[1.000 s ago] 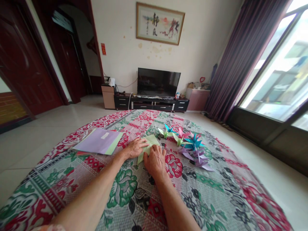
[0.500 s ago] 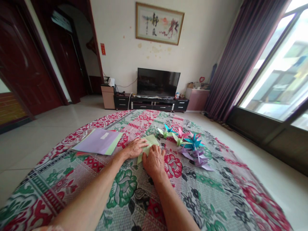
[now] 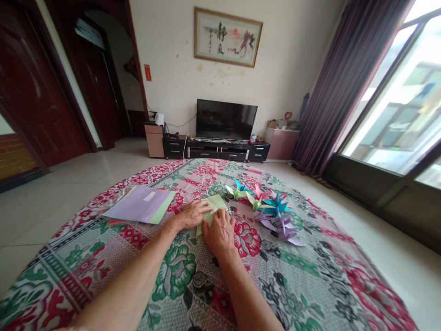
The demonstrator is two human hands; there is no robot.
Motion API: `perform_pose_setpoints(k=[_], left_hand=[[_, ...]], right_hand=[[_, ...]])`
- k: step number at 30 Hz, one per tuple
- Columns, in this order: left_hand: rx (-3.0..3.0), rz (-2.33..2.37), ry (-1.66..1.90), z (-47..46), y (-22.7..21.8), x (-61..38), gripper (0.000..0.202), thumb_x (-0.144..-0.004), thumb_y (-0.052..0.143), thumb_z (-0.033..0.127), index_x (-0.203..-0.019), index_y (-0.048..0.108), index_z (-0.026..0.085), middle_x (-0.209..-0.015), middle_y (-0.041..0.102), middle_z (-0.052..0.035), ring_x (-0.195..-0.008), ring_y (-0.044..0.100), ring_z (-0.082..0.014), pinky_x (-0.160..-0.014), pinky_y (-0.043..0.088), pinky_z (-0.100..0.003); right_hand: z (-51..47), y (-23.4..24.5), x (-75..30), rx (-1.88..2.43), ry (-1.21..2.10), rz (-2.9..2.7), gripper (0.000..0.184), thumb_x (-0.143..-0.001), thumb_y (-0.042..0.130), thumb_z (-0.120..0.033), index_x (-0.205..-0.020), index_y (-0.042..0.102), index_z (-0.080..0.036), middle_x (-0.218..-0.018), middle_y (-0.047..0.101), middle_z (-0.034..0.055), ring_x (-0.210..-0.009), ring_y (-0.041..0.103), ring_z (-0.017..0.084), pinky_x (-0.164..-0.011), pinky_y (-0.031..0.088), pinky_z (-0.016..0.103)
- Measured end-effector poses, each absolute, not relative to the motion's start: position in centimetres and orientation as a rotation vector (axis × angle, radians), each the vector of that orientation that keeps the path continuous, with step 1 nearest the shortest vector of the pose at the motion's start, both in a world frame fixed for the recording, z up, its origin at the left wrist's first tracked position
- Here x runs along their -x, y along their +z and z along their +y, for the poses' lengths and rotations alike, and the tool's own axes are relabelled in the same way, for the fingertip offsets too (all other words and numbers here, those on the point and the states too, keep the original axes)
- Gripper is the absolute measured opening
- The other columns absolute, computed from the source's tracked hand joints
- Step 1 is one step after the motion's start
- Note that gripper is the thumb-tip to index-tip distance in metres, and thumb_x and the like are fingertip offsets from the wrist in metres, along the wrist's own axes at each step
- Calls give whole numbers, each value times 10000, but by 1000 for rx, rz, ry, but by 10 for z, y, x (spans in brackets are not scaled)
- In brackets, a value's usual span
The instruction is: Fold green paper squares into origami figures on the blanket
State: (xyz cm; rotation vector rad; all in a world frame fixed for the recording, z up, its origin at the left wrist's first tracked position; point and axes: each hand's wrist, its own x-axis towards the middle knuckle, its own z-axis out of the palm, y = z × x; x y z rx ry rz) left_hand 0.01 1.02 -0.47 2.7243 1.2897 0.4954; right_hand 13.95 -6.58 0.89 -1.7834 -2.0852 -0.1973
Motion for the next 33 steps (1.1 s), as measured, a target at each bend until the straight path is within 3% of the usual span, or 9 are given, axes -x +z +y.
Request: perform_pose_setpoints(k=[6, 13, 18, 21, 24, 29, 33], left_hand=[[-2723, 1313, 517, 11, -6, -3, 393, -820, 431, 140, -1119, 636, 294, -1270, 530, -15, -1167, 470, -182, -1049, 332, -354], [-2665, 1319, 645, 6, -4, -5, 292, -880, 455, 386, -1070, 658, 295, -1181, 576, -9, -1086, 504, -171, -994, 390, -334], [-2635, 1342, 659, 5, -5, -5, 262, -869, 486, 360, -1048, 669, 302, -1198, 572, -14, -1110, 491, -172, -998, 382, -339], [-2647, 1343, 664, 4, -6, -5, 263, -875, 476, 346, -1058, 662, 309, -1205, 564, -20, -1127, 479, -171, -1000, 377, -349], [-2643, 1358, 677, 1, -4, -6, 271, -878, 465, 353, -1051, 667, 300, -1202, 564, -19, -1116, 485, -174, -997, 379, -350], [-2630, 1363, 650, -1, -1, -7, 266, -871, 475, 332, -1051, 667, 294, -1194, 571, -12, -1110, 490, -172, -994, 384, -343], [-2609, 1380, 649, -1, -1, -6, 274, -875, 464, 336, -1051, 669, 290, -1221, 561, -15, -1119, 487, -172, -998, 378, -342]], right_hand=[[-66, 8, -140, 1764, -187, -2082, 315, -865, 437, -388, -1029, 581, -161, -1070, 549, 123, -1024, 466, 248, -852, 324, 353], [-67, 5, -141, 1753, -171, -2087, 310, -871, 429, -377, -1053, 574, -171, -1078, 544, 109, -1017, 474, 235, -837, 346, 335], [-71, 4, -140, 1725, -172, -2088, 353, -883, 398, -380, -1117, 545, -160, -1139, 535, 126, -1083, 452, 248, -887, 333, 354], [-76, 5, -141, 1705, -139, -2037, 332, -893, 357, -261, -1168, 518, -168, -1230, 508, 112, -1129, 438, 223, -909, 327, 327], [-84, 6, -143, 1678, -91, -2031, 308, -873, 351, -166, -1093, 566, -182, -1187, 546, 86, -1082, 474, 188, -915, 324, 291], [-99, 10, -141, 1656, -57, -2111, 287, -908, 326, -205, -964, 607, -219, -1098, 600, 50, -1046, 490, 191, -879, 335, 310], [-111, 12, -133, 1671, -49, -2149, 286, -912, 316, -222, -1002, 587, -216, -1170, 578, 57, -1108, 455, 214, -898, 327, 360]])
